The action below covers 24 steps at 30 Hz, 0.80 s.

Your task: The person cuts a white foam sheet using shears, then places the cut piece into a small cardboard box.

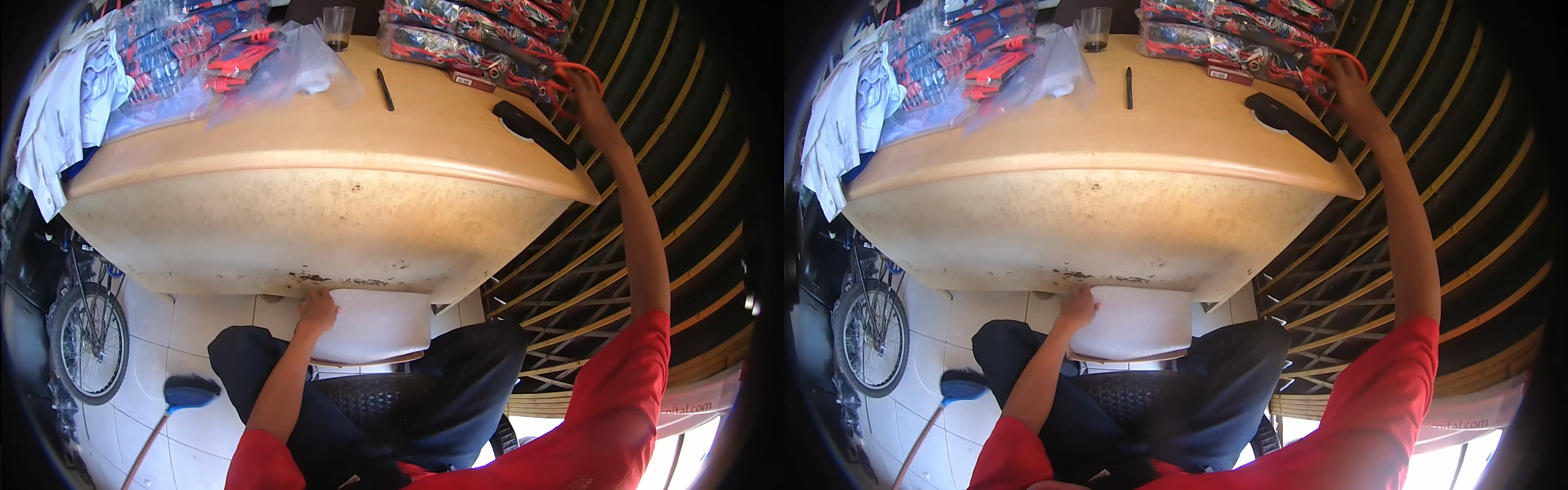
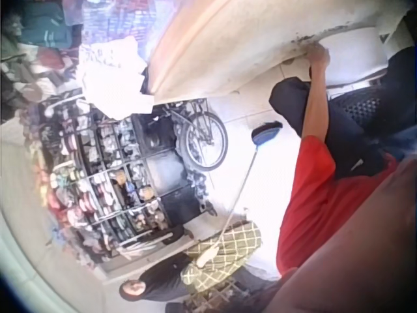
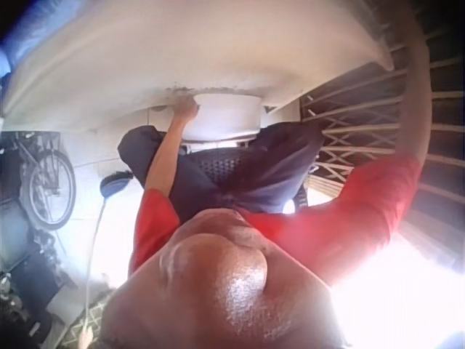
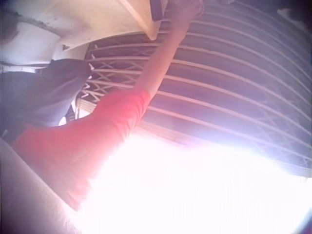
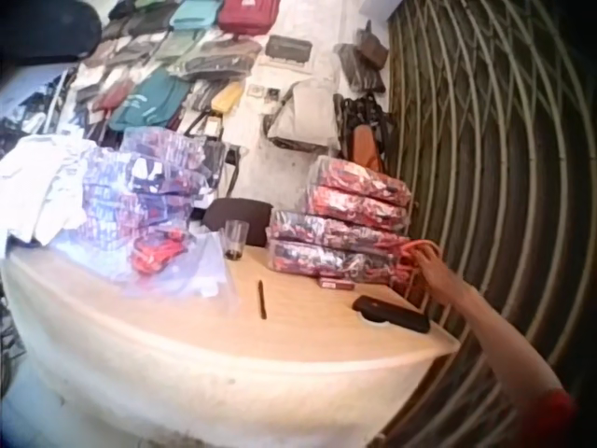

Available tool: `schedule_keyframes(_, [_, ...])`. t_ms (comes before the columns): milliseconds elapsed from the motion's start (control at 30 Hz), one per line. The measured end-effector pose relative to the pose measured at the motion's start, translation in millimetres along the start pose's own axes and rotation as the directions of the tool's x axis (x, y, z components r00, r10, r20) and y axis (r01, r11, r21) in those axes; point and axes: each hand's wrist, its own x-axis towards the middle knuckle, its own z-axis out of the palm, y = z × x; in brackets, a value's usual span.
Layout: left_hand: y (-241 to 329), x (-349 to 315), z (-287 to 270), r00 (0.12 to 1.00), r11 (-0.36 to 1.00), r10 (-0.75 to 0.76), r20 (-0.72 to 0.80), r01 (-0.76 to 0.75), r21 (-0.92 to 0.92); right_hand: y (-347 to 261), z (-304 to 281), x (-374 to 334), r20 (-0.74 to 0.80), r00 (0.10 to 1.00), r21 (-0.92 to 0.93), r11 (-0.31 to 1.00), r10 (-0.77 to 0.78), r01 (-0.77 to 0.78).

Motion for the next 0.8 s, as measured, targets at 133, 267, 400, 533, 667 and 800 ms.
schedule_keyframes(133, [-5.1,5.5,-14.0,0.989,0.986,0.134,0.054,-0.128,-0.111,38.1,-28.1,-28.2,-0.373,0.919,-0.188,0.98,-0.126,0.058])
schedule_keyframes(267, [2.8,-4.2,-19.9,0.988,0.96,0.149,0.032,-0.137,-0.244,-15.2,-52.0,-76.7,-0.274,0.835,0.333,0.862,0.477,-0.382])
schedule_keyframes(400, [-17.4,-28.2,-37.5,0.958,0.836,0.286,-0.014,-0.257,-0.485,-57.3,-8.9,-126.7,-0.091,0.838,0.665,0.66,0.538,-0.351])
schedule_keyframes(533, [56.4,-68.1,-87.4,0.884,0.575,0.46,-0.087,-0.371,-0.729,-144.7,-18.5,-217.5,0.139,0.861,0.711,0.556,0.488,-0.43])
schedule_keyframes(667, [31.4,-105.7,-130.1,0.938,0.514,0.318,-0.138,-0.293,-0.806,-180.3,61.6,-253.0,0.342,0.879,0.846,0.297,0.333,-0.442])
schedule_keyframes(800, [35.5,-109.9,-135.2,0.941,0.47,0.283,-0.187,-0.305,-0.828,-195.0,117.3,-307.0,0.373,0.784,0.803,0.25,0.496,-0.541])
